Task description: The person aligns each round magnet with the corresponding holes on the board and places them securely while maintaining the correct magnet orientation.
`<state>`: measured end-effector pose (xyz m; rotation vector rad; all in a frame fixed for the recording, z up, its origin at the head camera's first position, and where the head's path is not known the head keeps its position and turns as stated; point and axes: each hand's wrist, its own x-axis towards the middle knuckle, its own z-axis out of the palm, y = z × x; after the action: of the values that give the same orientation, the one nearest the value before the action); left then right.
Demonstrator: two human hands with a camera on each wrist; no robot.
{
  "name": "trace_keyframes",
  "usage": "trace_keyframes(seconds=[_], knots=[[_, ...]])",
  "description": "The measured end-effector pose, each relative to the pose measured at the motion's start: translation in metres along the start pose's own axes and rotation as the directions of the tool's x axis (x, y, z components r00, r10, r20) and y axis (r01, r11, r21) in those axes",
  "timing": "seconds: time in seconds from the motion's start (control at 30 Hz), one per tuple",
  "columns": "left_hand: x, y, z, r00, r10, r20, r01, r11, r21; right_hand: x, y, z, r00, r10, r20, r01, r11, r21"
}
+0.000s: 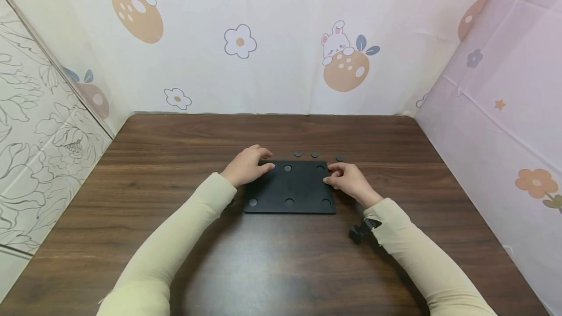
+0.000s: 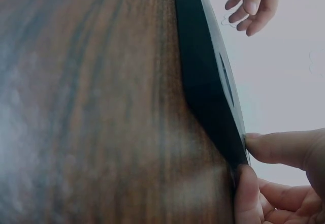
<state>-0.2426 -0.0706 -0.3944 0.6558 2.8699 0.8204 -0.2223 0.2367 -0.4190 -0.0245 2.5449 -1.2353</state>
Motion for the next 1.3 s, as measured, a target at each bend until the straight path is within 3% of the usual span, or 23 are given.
trace_keyframes(seconds=[0.4, 0.77, 0.93, 1.13, 1.3], knots=[[-0.024, -0.019, -0.010, 0.991, -0.132, -0.027, 0.131, 0.990, -0.043, 0.000, -0.001, 0.001, 1.000, -0.010, 0.000, 0.010, 1.000, 0.001], [-0.032, -0.030, -0.012, 0.977, -0.211, -0.023, 0.210, 0.977, -0.030, 0.000, -0.001, 0.000, 1.000, -0.001, 0.001, 0.001, 1.000, -0.011], [-0.032, -0.031, -0.012, 0.976, -0.216, -0.001, 0.216, 0.976, -0.001, 0.001, 0.000, 0.000, 1.000, 0.000, -0.003, 0.000, 1.000, -0.014], [-0.035, -0.032, -0.011, 0.970, -0.234, 0.066, 0.236, 0.972, -0.024, 0.000, 0.000, 0.001, 1.000, 0.003, -0.003, -0.003, 1.000, -0.013], [-0.036, -0.032, -0.011, 0.972, -0.214, 0.100, 0.218, 0.975, -0.029, 0.000, 0.000, 0.000, 1.000, 0.001, -0.002, -0.001, 1.000, -0.012]])
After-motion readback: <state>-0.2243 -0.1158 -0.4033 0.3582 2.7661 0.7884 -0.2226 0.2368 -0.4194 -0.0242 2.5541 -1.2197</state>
